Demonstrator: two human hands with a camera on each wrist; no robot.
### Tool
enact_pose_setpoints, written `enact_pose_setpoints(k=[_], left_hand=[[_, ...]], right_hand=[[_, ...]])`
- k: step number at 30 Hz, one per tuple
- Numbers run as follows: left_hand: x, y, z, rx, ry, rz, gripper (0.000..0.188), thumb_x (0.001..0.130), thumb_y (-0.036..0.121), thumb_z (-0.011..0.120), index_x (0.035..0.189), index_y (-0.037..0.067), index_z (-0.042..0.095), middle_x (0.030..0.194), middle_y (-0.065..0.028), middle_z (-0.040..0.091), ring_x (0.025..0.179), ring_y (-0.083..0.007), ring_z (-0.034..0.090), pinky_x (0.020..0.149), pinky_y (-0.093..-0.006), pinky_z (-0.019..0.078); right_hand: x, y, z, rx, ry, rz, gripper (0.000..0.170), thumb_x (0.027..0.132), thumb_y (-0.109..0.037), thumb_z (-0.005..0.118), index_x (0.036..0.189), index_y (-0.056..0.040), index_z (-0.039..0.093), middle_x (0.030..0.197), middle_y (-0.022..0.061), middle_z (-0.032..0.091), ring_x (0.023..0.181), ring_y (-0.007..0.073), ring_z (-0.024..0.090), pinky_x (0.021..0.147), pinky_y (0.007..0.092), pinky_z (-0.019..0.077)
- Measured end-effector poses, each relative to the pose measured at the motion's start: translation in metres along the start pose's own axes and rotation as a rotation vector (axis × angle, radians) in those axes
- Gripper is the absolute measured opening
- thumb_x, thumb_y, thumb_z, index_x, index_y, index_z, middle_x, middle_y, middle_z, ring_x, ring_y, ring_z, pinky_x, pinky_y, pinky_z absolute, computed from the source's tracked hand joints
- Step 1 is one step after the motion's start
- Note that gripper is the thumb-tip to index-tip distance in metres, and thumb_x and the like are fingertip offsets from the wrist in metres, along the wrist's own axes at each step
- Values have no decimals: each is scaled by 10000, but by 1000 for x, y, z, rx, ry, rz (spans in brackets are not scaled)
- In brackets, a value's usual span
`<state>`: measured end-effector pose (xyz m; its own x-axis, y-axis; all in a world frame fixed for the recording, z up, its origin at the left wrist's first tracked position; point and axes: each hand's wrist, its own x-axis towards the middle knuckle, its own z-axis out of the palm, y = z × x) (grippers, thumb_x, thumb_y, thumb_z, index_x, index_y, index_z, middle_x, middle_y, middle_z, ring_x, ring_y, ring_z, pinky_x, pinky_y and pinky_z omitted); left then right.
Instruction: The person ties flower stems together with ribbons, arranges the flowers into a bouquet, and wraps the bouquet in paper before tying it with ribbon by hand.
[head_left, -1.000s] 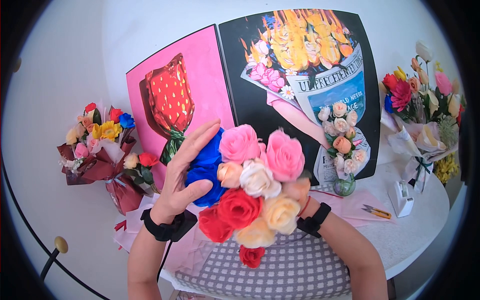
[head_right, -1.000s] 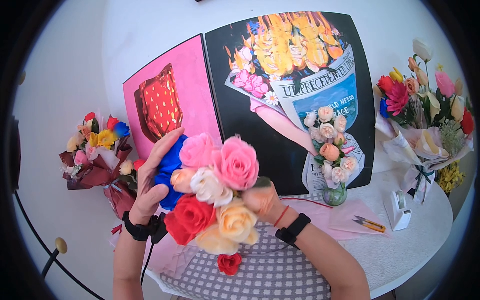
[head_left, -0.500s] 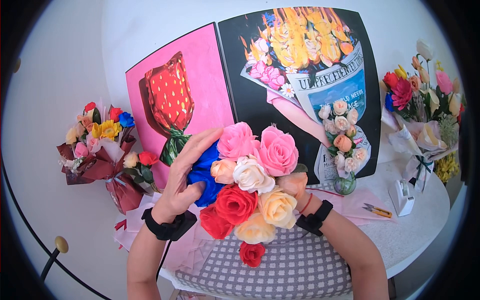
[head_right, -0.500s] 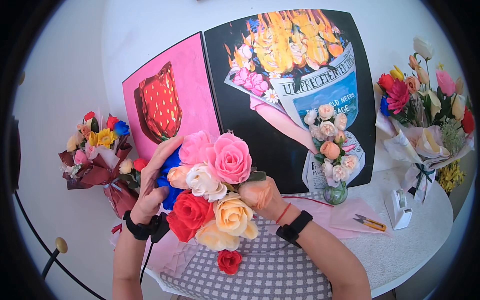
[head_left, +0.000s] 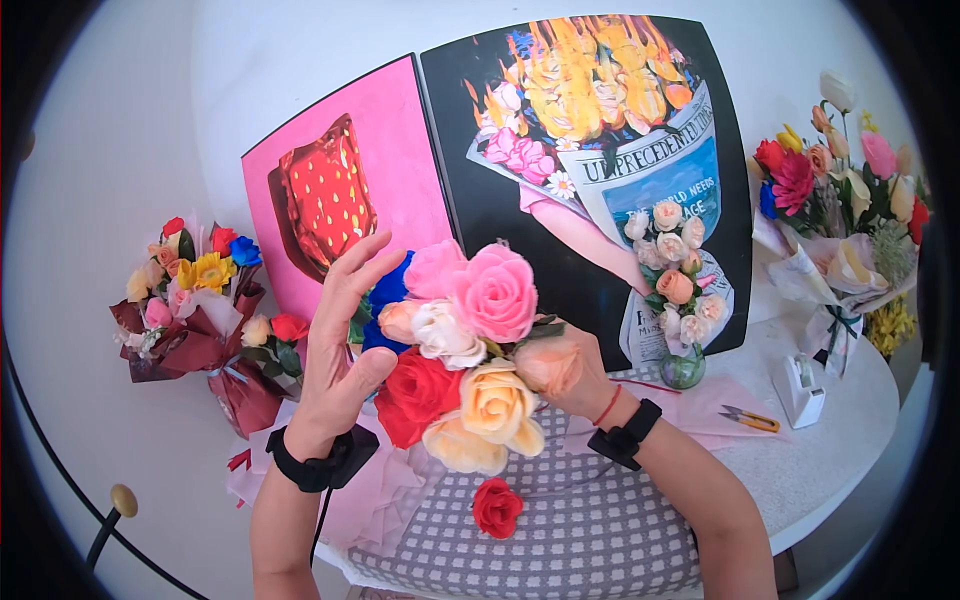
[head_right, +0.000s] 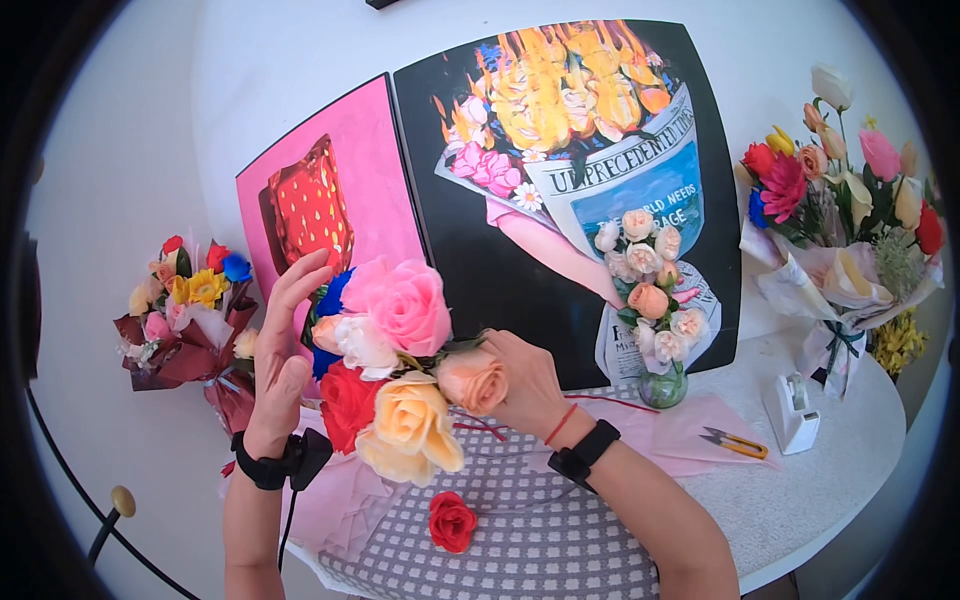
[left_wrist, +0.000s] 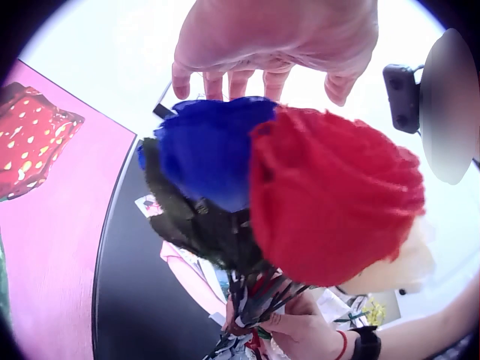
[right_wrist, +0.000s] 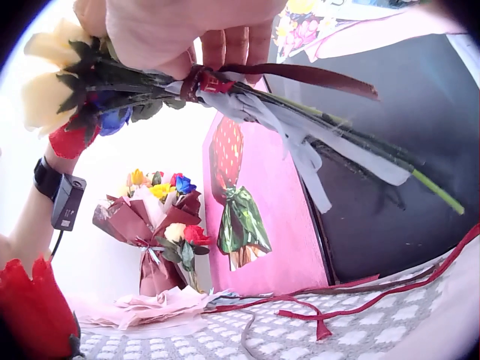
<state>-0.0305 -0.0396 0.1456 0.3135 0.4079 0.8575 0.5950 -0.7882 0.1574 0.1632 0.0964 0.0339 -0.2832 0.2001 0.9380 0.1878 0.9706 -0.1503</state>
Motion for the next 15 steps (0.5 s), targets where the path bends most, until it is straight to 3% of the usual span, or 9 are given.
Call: enact_pose_setpoints(k=[2,6,8,12,15], left_hand=[[1,4,-1,33,-8,20,681,750,534,512,1226,51,449,1309,-139,348,1236,-259,304,1009,-375,212],[2,9,1,43,-107,-22,567,773,394,543,1218,55,450,1278,-145,377,1201,-269,341,998,-371,229],[0,6,4,60,-137,-48,488,789,298,542,1206,58,458,1253,-144,400,1176,-270,364,986,-365,243],[-4,-2,0,95,-79,-66,492,785,291,548,1207,55,458,1239,-135,414,1171,-264,366,981,-362,247],[-8,-7,-4,-10,-102,-81,393,766,275,576,1095,66,530,1234,-120,428,1150,-247,384,965,-365,262]], right_hand=[[7,-6,-2,-48,81,-142,234,655,-139,653,847,-53,551,709,74,522,633,246,536,539,327,434],[10,-20,-3,-45,27,-102,91,695,-50,594,781,-51,565,698,55,523,658,217,537,541,317,430],[10,-23,-2,-56,18,-128,87,694,-49,598,775,-51,566,697,52,523,655,215,536,540,315,429],[13,-27,-2,-71,31,-143,69,692,-47,597,752,-53,564,696,43,518,657,209,532,539,308,425],[10,-27,2,-100,13,-95,62,692,-46,591,737,-54,549,695,43,507,657,213,524,534,314,419]])
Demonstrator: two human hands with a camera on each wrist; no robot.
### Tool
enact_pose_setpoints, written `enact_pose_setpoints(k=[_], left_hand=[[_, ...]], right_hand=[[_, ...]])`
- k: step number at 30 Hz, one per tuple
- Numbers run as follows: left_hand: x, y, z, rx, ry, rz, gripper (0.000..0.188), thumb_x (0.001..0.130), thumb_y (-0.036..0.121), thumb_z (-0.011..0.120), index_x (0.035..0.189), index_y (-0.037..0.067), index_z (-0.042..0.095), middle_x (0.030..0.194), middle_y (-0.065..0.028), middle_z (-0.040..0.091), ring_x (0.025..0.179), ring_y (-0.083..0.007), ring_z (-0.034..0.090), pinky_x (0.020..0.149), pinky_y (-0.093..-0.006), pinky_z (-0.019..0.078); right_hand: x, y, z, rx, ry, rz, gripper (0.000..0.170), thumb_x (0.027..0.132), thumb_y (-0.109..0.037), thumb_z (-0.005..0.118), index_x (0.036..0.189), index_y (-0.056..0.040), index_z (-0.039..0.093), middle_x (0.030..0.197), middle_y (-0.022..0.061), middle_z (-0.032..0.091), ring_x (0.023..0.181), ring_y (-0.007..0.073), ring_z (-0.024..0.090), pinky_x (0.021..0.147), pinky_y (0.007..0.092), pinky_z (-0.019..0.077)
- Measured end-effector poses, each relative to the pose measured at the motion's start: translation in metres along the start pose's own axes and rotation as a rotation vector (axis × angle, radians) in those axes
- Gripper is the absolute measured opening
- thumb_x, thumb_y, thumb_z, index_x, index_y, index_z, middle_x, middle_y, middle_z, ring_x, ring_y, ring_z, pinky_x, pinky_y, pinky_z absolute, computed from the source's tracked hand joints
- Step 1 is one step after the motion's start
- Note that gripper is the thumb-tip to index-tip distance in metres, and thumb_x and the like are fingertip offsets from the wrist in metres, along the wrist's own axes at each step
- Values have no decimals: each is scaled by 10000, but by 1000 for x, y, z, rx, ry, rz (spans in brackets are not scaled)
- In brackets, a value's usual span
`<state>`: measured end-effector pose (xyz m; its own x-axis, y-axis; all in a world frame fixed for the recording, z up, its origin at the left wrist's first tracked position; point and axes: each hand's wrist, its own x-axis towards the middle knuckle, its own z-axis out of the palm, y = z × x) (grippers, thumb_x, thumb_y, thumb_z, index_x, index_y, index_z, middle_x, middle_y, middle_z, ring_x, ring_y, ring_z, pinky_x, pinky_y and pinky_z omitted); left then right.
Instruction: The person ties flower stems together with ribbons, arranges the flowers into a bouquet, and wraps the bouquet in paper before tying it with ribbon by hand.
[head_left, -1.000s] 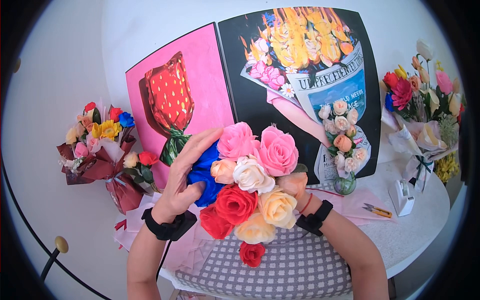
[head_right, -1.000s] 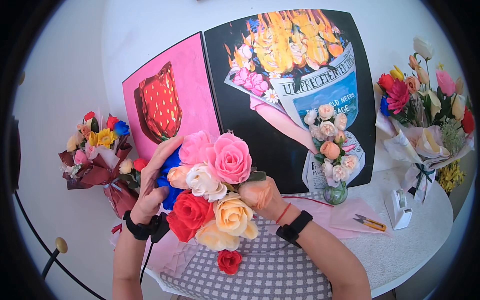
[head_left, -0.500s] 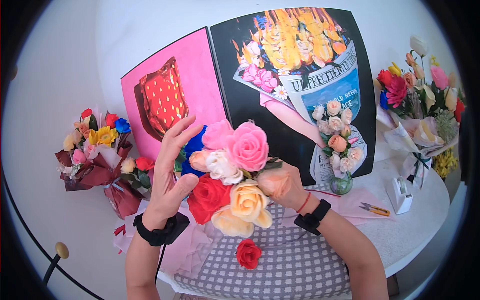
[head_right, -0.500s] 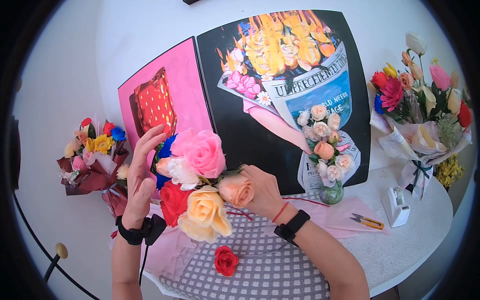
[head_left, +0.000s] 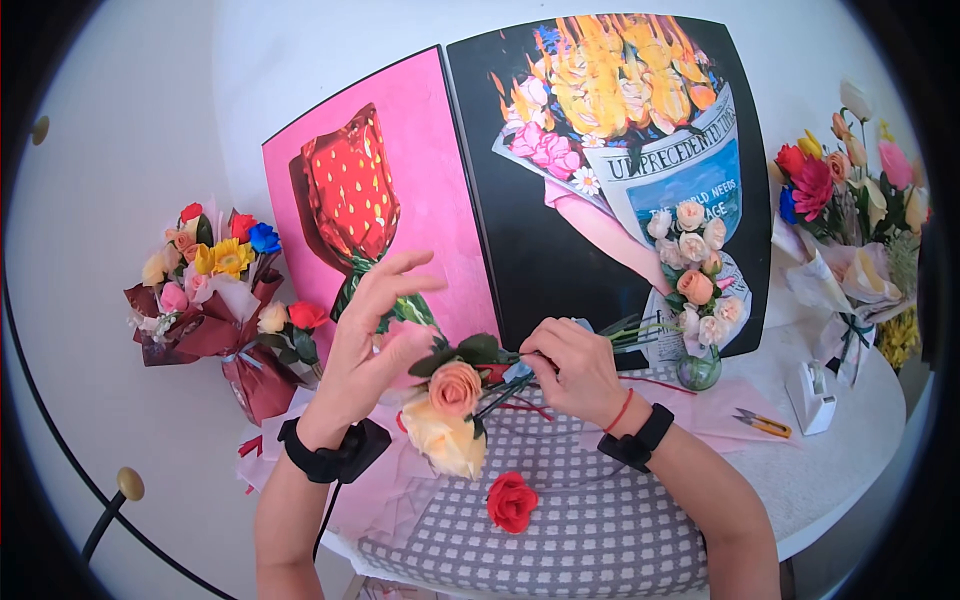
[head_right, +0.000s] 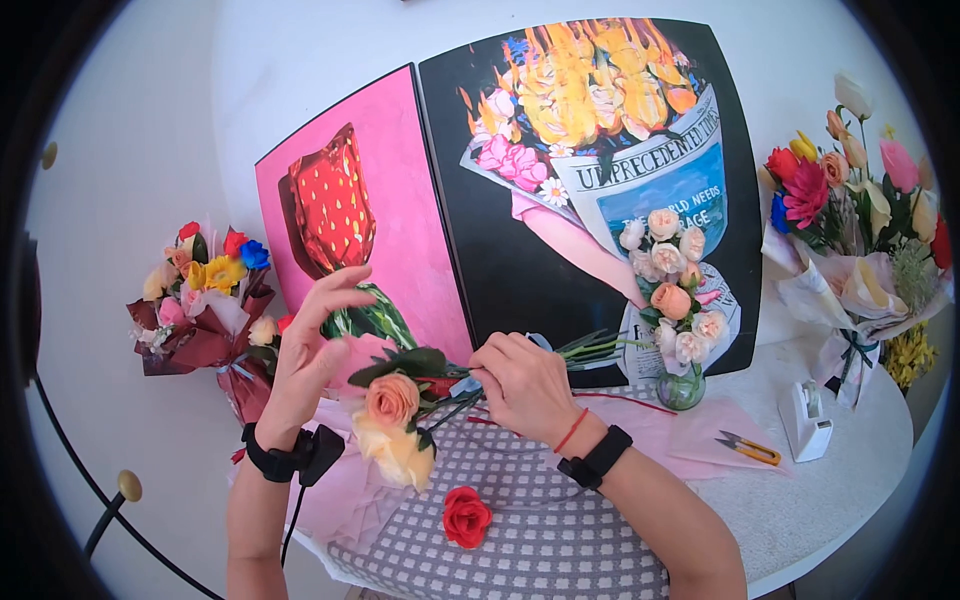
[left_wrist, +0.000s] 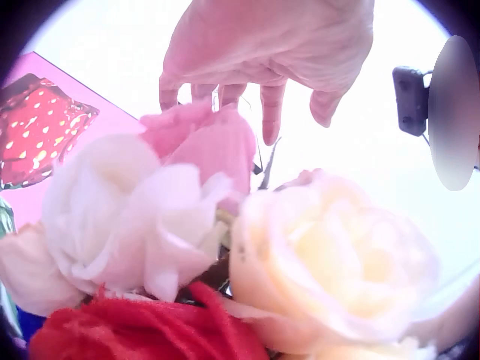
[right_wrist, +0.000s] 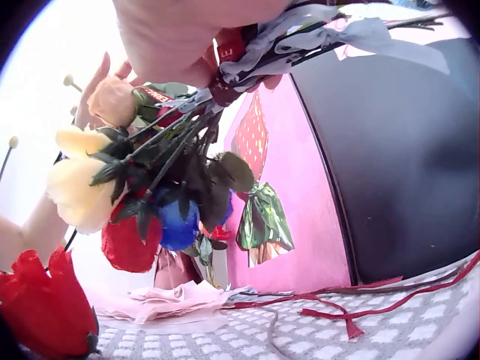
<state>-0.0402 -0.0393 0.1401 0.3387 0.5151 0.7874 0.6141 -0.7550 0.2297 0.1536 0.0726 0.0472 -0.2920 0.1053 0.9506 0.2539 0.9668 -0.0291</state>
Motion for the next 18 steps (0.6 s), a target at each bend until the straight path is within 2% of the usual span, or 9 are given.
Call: enact_pose_setpoints(k=[1,2,4,5,9,12,18], left_hand=[[-2,2,-2,26,-39,-11,412,704,308,651,1028,73,550,1234,-127,426,1142,-255,389,953,-377,273],[-4,3,-1,24,-41,-13,412,704,308,651,1028,73,550,1234,-127,426,1142,-255,389,953,-377,273],[-10,3,1,325,-124,-1,561,618,366,717,1053,62,535,1264,-135,397,1194,-277,355,986,-399,261],[-11,5,4,322,-131,-19,589,544,296,783,1036,82,541,1272,-135,378,1192,-284,351,975,-399,279],[-21,-2,22,489,-60,-77,572,514,202,801,1012,85,544,1267,-126,379,1180,-291,352,955,-400,306],[-21,-10,29,525,-21,-75,530,523,166,791,989,80,553,1255,-122,393,1165,-294,365,947,-393,315],[-18,-10,31,459,36,-75,377,549,74,725,881,53,546,1215,-128,433,1135,-297,397,936,-384,326]], right_hand=[[0,0,0,0,-1,2,62,692,-46,591,737,-54,549,695,43,507,657,213,524,534,314,419],[-1,1,0,-34,2,18,61,693,-46,588,730,-55,540,694,43,500,654,214,519,532,320,416],[-1,0,0,-69,3,39,61,693,-47,584,722,-56,531,694,43,492,651,216,514,530,326,414],[0,-1,-1,-93,21,73,61,695,-49,581,721,-57,527,694,43,487,650,217,512,527,331,411],[1,-4,1,-134,23,153,57,702,-57,577,717,-61,522,695,46,479,652,220,511,525,339,408],[1,-9,2,-126,37,135,58,704,-58,577,711,-65,519,691,46,473,650,221,510,523,341,407],[2,-8,0,-83,29,217,56,702,-59,579,702,-70,524,688,39,486,649,223,514,532,345,401]])
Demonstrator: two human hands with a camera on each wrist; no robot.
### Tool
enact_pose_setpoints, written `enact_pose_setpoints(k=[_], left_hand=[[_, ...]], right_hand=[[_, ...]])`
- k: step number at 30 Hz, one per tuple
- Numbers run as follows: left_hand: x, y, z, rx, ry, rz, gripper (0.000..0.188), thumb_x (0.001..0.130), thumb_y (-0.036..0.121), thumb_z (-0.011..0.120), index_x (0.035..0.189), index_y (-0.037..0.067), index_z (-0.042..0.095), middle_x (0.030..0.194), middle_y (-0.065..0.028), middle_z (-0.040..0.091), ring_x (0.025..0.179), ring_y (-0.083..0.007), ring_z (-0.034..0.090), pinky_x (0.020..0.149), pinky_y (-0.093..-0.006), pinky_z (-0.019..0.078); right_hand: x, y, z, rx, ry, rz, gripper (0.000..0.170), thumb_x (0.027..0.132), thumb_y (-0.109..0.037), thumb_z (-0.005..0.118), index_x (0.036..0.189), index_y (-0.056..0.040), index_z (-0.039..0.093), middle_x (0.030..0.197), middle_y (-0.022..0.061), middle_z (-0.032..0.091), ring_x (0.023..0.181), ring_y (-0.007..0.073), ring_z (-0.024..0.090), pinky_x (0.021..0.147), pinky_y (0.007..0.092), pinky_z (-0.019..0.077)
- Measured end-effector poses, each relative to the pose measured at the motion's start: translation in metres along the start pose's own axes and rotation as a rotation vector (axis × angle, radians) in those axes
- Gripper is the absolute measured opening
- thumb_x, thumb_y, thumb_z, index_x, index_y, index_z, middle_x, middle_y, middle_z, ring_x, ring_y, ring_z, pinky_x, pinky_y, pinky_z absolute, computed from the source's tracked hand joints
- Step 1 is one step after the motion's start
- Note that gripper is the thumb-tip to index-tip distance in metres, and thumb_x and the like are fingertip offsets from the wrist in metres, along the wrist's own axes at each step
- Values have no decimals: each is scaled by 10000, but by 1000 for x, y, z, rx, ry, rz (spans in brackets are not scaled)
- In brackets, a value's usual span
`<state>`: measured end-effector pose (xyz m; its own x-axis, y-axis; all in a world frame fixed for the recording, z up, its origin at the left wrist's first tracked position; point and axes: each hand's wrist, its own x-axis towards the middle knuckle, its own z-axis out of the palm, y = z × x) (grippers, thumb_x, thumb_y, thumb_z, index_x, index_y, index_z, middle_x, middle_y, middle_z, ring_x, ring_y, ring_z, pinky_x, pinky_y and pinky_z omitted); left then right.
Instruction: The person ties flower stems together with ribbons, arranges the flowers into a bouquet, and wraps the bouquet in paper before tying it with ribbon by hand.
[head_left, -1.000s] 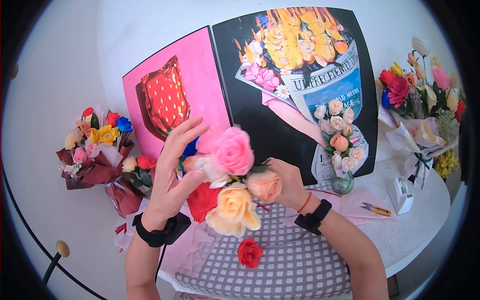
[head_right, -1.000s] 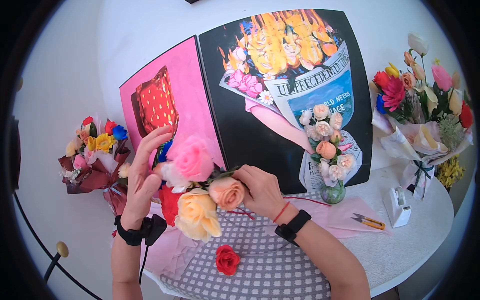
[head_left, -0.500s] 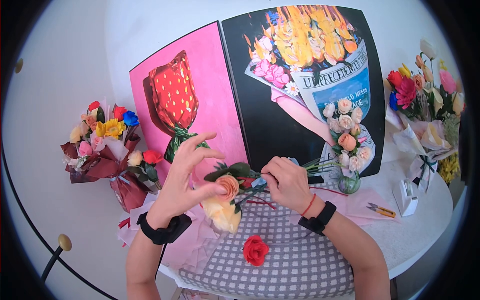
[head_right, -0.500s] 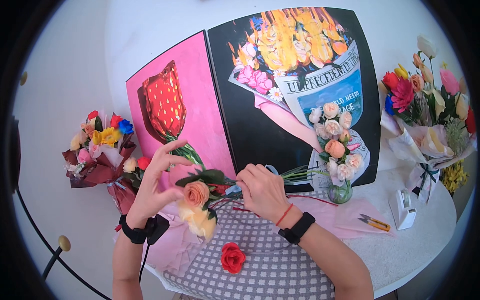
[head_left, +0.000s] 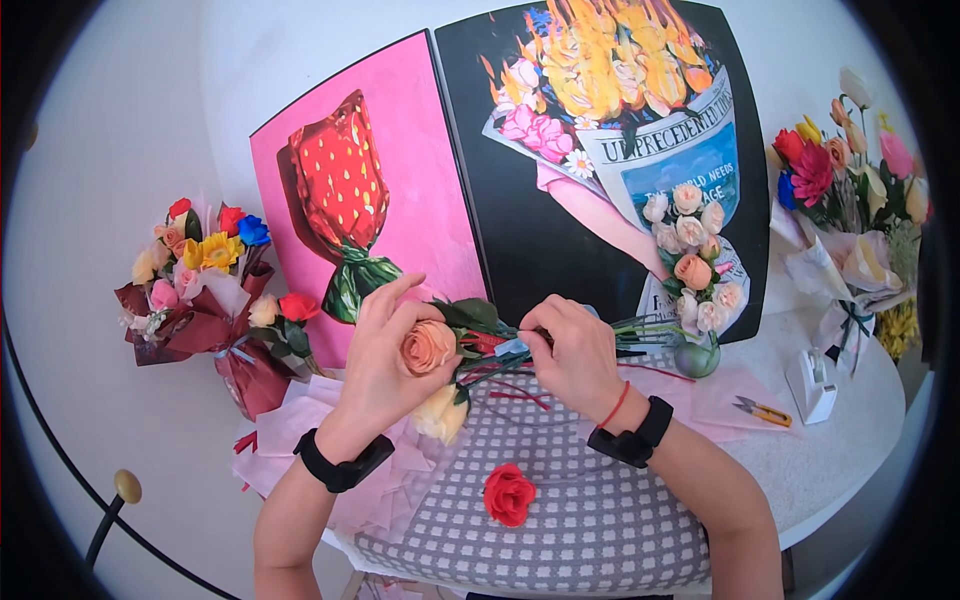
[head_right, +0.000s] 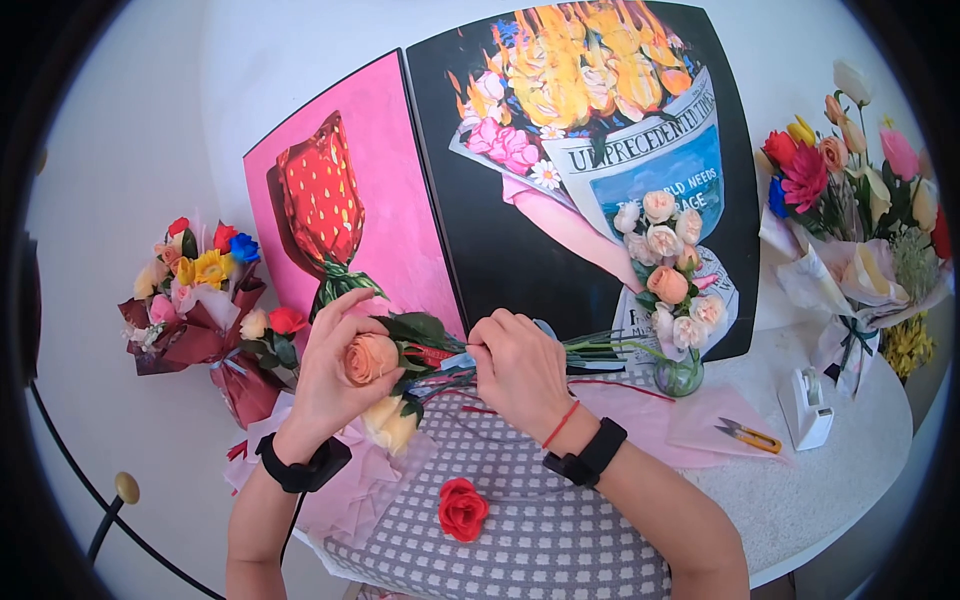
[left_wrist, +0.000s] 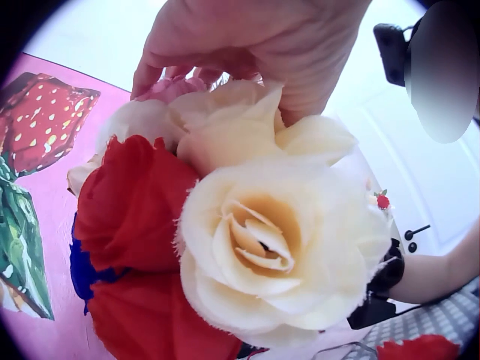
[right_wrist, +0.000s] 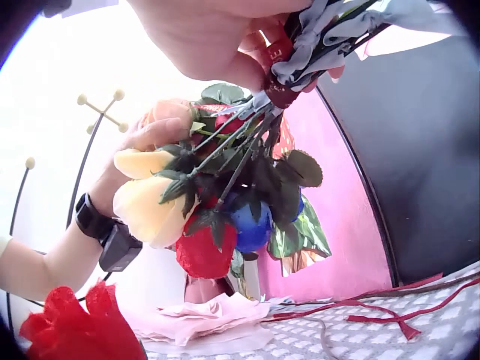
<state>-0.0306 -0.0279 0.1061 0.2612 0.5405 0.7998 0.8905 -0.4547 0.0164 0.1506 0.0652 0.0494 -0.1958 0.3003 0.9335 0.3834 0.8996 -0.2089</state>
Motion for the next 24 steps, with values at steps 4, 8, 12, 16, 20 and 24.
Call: enact_pose_setpoints(k=[4,8,12,16,20,24], left_hand=[[1,-5,-1,-42,8,-9,348,548,57,698,856,47,537,1212,-133,437,1118,-287,421,924,-376,338],[0,-6,-4,-56,36,-9,339,542,50,686,845,47,534,1215,-135,435,1094,-265,450,908,-358,353],[-1,-7,-6,-67,40,8,334,538,47,686,832,46,529,1225,-137,429,1091,-255,454,905,-347,352],[-3,-8,-6,-120,18,-21,331,544,48,680,836,44,524,1227,-147,423,1099,-261,447,903,-351,351],[-3,-6,-6,-17,47,98,343,553,61,680,859,47,525,1262,-157,374,1146,-279,389,924,-369,328],[-4,-2,-2,30,110,104,459,560,91,707,980,63,524,1297,-160,321,1182,-290,340,946,-384,304]], right_hand=[[2,-4,-3,35,-30,60,54,700,-57,580,693,-68,528,684,40,498,651,225,523,538,349,398],[2,-6,-4,62,-29,78,52,698,-54,580,688,-66,530,683,46,503,648,232,531,541,354,399],[2,-7,-3,67,-25,68,53,704,-58,582,693,-63,531,691,49,505,645,238,537,542,354,400],[2,-8,-4,70,-28,97,56,709,-62,586,698,-61,531,694,51,505,647,240,539,543,354,400],[3,-8,-4,93,3,88,63,716,-60,589,706,-57,527,692,52,501,639,241,534,542,353,397],[4,-8,-4,88,63,77,67,720,-53,588,709,-56,523,688,53,495,629,244,527,538,351,395]])
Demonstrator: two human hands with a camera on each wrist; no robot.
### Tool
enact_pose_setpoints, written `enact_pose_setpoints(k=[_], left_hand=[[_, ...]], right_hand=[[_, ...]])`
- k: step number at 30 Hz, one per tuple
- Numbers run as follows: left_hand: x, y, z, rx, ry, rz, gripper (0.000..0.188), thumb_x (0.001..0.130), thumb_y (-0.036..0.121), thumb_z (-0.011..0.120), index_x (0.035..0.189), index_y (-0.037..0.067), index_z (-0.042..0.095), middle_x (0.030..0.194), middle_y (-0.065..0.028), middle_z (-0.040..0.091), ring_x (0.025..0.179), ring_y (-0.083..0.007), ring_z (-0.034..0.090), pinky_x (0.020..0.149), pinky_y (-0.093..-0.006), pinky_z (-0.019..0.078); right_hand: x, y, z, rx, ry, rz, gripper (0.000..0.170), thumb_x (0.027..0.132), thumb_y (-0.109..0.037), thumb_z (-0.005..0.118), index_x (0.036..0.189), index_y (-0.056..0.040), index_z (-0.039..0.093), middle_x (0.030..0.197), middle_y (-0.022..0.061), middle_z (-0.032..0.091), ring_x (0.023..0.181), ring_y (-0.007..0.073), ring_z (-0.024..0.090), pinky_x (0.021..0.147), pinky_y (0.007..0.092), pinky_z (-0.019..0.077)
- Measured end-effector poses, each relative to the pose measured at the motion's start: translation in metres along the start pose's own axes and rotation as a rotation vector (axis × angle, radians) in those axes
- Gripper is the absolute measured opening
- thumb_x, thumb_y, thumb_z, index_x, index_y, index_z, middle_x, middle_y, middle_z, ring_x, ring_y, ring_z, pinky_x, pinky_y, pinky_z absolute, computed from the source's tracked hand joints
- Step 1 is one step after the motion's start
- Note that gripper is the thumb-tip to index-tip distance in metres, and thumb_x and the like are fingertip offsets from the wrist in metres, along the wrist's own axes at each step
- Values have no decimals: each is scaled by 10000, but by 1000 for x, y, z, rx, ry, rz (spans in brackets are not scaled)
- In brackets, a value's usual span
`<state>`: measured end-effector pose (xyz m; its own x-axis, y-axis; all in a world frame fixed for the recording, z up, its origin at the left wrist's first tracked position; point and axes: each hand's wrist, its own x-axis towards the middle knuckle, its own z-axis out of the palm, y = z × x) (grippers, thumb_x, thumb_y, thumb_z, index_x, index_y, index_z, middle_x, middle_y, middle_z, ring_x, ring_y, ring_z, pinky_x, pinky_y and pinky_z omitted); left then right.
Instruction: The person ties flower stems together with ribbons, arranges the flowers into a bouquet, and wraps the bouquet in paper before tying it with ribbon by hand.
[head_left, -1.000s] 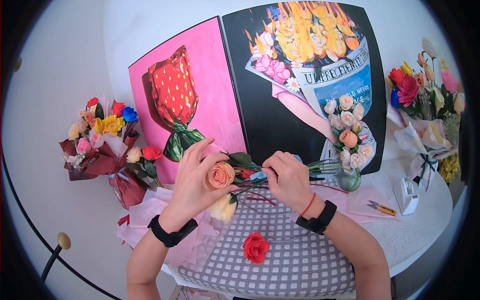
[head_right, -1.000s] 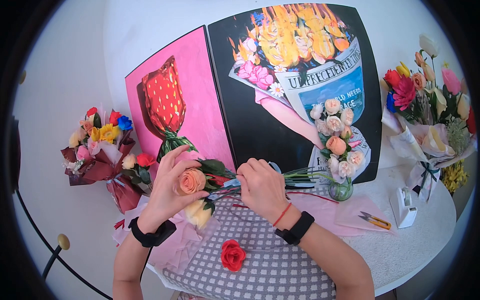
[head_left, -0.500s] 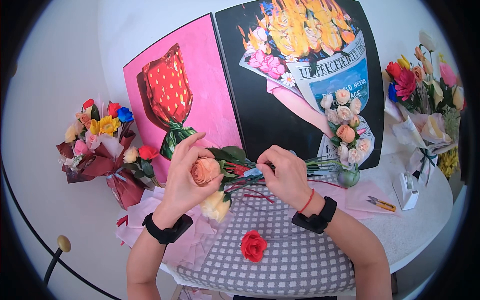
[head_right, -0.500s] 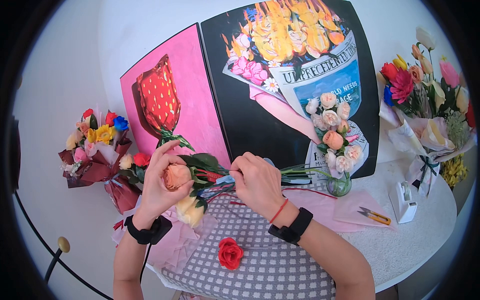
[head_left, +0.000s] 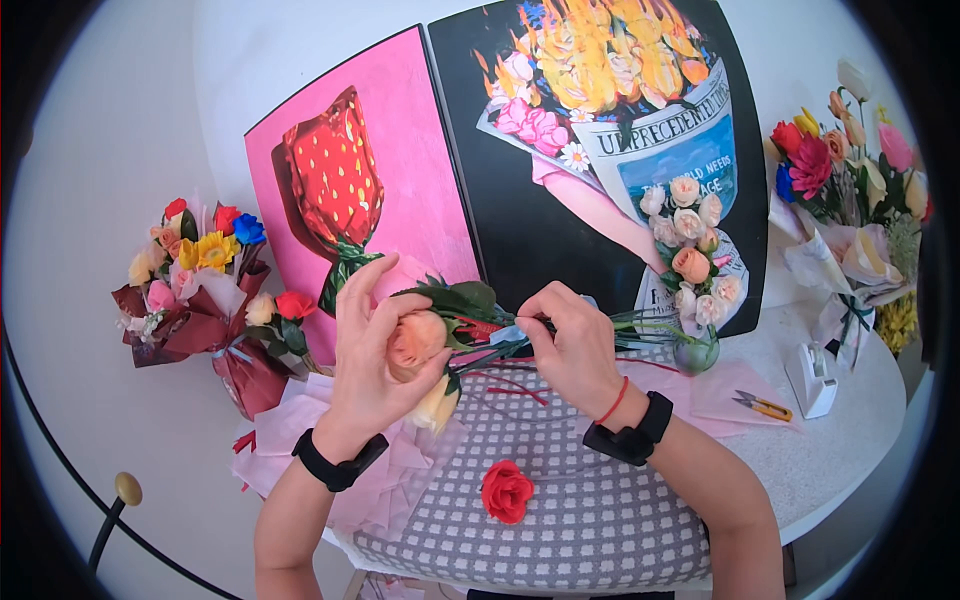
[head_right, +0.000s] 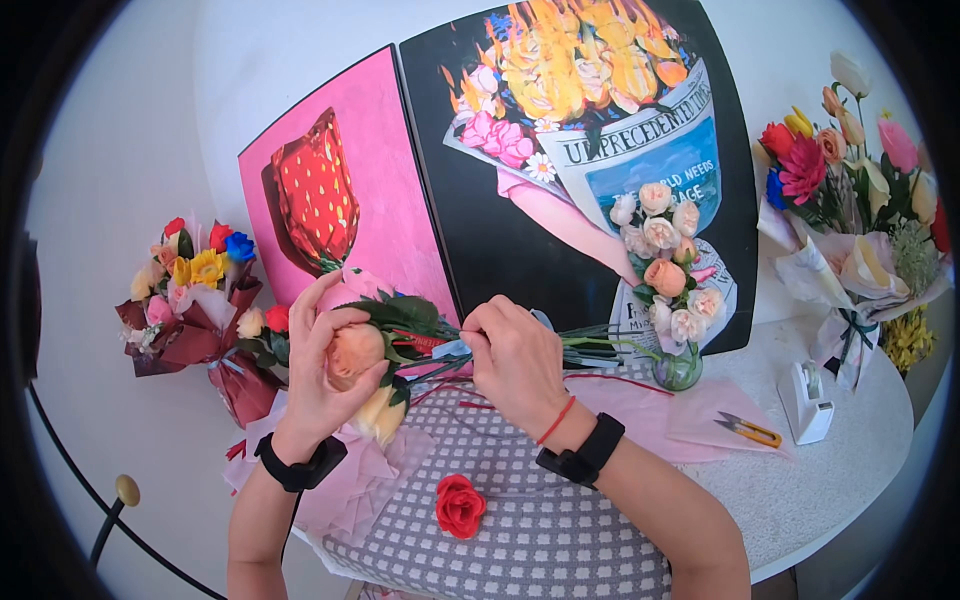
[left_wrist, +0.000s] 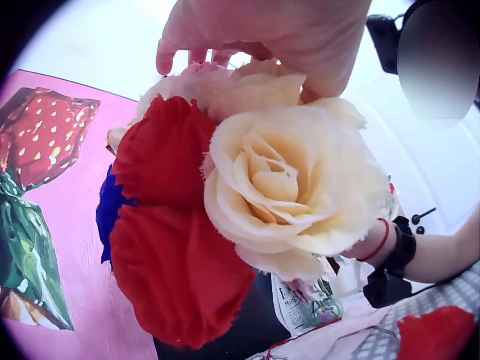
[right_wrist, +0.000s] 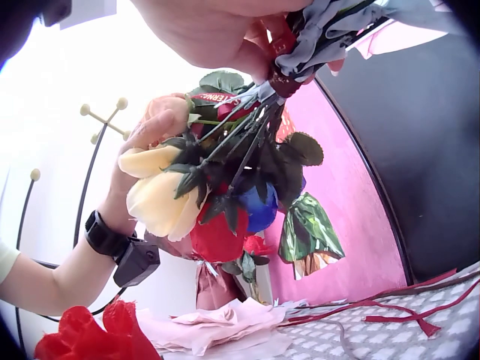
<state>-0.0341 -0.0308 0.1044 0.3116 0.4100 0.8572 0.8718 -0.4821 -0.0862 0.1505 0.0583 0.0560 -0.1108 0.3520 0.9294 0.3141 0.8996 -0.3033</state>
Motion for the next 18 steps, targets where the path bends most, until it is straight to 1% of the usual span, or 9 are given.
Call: enact_pose_setpoints(k=[1,3,4,6,7,12,14,15,18], left_hand=[[0,1,0,1,0,-1,459,560,91,707,980,63,524,1297,-160,321,1182,-290,340,946,-384,304],[0,4,-1,-7,22,5,616,578,148,722,1126,65,453,1292,-163,323,1196,-292,328,960,-392,292],[0,4,-1,-4,27,3,616,578,148,722,1126,65,453,1292,-163,323,1196,-292,328,960,-392,292],[-1,2,-3,-131,71,3,754,592,248,765,1210,64,375,1291,-177,317,1194,-323,307,960,-415,279],[-1,0,-3,-158,88,4,764,611,281,751,1223,47,357,1301,-180,308,1200,-318,301,968,-418,268],[-1,-1,-5,-251,110,-18,744,622,313,741,1214,54,372,1307,-189,302,1201,-324,302,973,-420,255],[3,4,-6,-188,109,85,728,622,333,738,1204,71,387,1304,-206,297,1189,-340,313,965,-426,261],[6,9,-3,-167,149,116,677,606,354,744,1153,90,446,1294,-224,303,1164,-364,335,951,-448,270],[13,27,-2,-45,134,124,630,575,363,759,1082,94,499,1287,-233,313,1146,-382,351,942,-467,274]], right_hand=[[0,0,0,1,-1,0,67,720,-53,588,709,-56,523,688,53,495,629,244,527,538,351,395],[-1,3,1,20,-4,39,65,718,-50,590,718,-56,526,693,54,498,633,248,527,537,348,395],[-1,5,2,22,-6,34,65,718,-50,590,718,-56,526,693,54,498,633,248,527,537,348,395],[-1,9,4,91,17,63,60,723,-49,588,739,-48,531,709,55,511,634,237,531,551,325,404],[-1,11,5,94,12,52,60,723,-49,588,739,-48,531,709,55,511,634,237,531,551,325,404],[1,18,5,287,77,136,44,762,-35,555,768,-13,516,731,87,510,646,205,531,601,291,418],[0,19,6,278,61,117,43,776,-25,540,775,0,505,737,96,503,659,203,528,609,291,417],[-1,20,7,301,65,150,42,779,-21,536,779,4,502,740,96,502,660,201,525,611,290,417],[-3,19,9,316,57,184,40,787,-9,528,785,13,495,751,98,495,657,193,516,611,285,417]])
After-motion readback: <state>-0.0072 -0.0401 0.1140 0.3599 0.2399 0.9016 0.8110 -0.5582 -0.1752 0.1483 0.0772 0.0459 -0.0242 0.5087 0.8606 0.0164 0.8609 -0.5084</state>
